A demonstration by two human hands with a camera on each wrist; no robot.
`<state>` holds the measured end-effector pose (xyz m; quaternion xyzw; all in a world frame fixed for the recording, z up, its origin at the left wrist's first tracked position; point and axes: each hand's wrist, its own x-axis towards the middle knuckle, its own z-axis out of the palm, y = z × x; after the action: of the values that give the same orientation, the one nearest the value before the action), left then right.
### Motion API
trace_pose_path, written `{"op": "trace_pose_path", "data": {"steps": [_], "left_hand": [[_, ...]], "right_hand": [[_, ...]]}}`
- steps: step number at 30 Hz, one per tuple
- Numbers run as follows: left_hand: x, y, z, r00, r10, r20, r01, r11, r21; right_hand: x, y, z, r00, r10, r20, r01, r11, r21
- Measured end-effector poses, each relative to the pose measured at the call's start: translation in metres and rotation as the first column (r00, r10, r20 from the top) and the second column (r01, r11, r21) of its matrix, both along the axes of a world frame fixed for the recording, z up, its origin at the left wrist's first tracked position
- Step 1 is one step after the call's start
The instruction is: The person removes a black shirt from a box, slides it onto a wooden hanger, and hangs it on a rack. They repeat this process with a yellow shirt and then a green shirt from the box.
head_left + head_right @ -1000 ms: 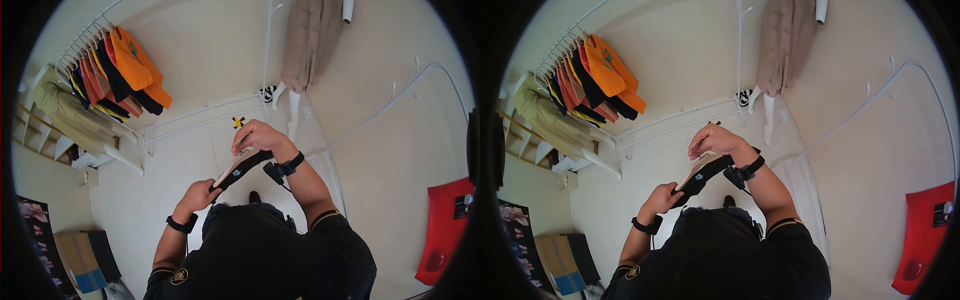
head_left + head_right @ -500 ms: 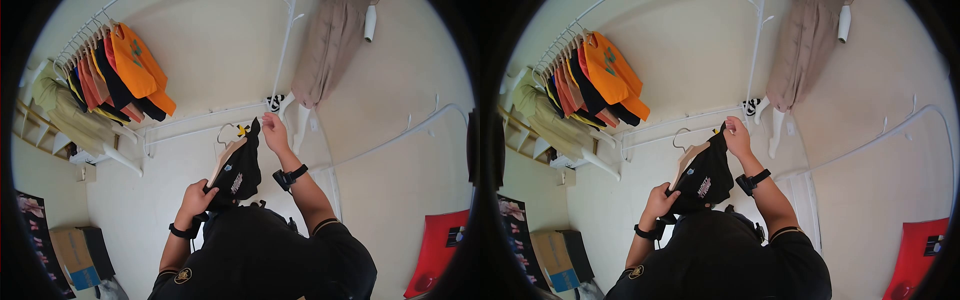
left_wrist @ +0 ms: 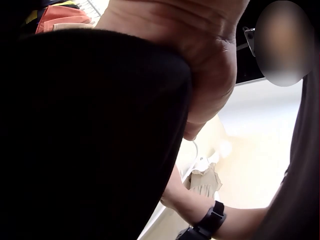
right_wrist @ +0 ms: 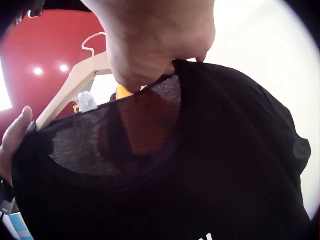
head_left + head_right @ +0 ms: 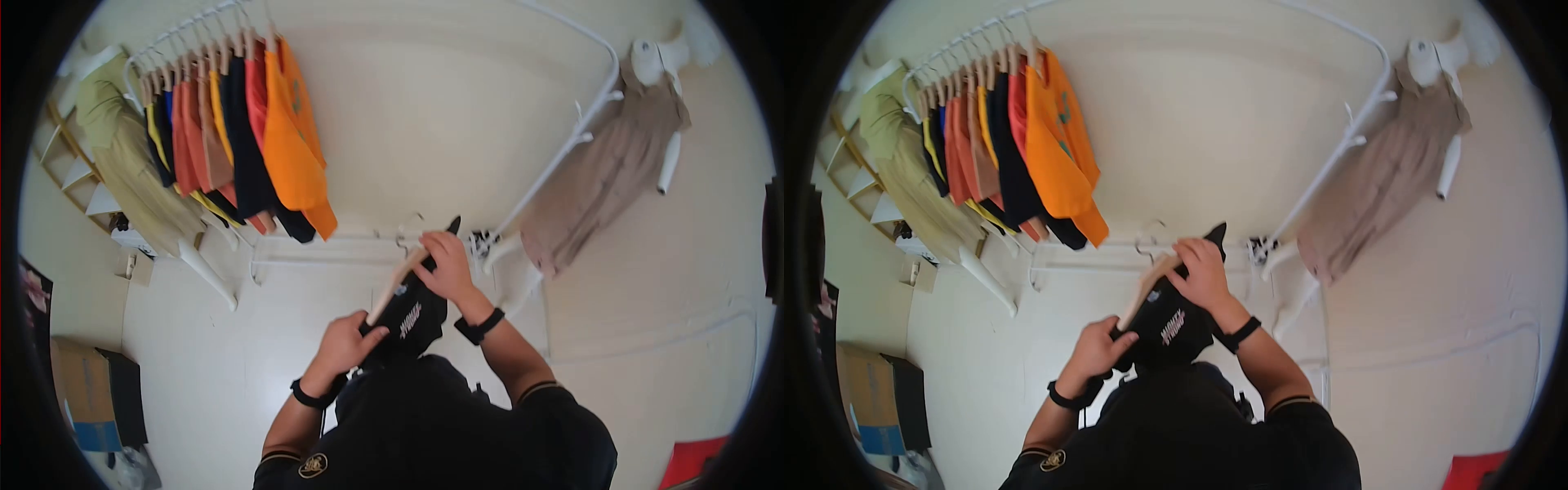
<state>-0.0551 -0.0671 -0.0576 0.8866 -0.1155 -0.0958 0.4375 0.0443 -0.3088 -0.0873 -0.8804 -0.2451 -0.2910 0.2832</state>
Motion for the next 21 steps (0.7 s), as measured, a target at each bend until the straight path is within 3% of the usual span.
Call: {"op": "trace_pose_path", "data": {"steps": [2,3,4,6,9,12,14,18,20,21], "left_hand": [[0.012,0.004,0.003,0.993,0.000,0.114,-0.003,1.000,0.025],[0.017,0.006,0.008,0.999,0.034,0.003,-0.034,0.999,-0.032],[0.024,0.009,0.014,0.996,0.057,0.071,-0.059,0.998,0.028],[0.040,0.014,0.022,0.991,0.123,0.048,-0.122,0.992,-0.006],[0.061,0.018,0.042,0.977,0.209,-0.040,-0.210,0.977,-0.030],[0.086,0.019,0.053,0.962,0.272,0.030,-0.272,0.962,0.006],[0.103,0.016,0.058,0.951,0.307,0.043,-0.308,0.951,0.010],[0.148,0.011,0.077,0.923,0.384,-0.023,-0.385,0.922,-0.039],[0.169,0.010,0.089,0.912,0.409,-0.033,-0.407,0.894,-0.188],[0.175,0.011,0.096,0.910,0.415,0.008,-0.411,0.903,-0.128]], "right_hand": [[0.028,0.009,-0.011,1.000,0.023,0.010,-0.023,1.000,0.020],[0.044,0.017,-0.007,1.000,-0.003,-0.021,0.003,0.999,0.042],[0.063,0.022,-0.004,0.999,0.037,0.007,-0.037,0.998,0.046],[0.084,0.032,0.014,0.990,0.117,0.083,-0.123,0.990,0.075],[0.129,0.030,0.024,0.959,0.284,0.018,-0.283,0.946,0.156],[0.189,0.028,0.020,0.907,0.420,-0.011,-0.407,0.885,0.225],[0.223,0.029,0.018,0.909,0.416,-0.016,-0.409,0.900,0.152],[0.288,0.045,0.028,0.883,0.470,0.020,-0.466,0.868,0.174],[0.319,0.053,0.037,0.884,0.451,0.121,-0.463,0.881,0.102],[0.326,0.058,0.046,0.881,0.437,0.183,-0.460,0.882,0.107]]}}
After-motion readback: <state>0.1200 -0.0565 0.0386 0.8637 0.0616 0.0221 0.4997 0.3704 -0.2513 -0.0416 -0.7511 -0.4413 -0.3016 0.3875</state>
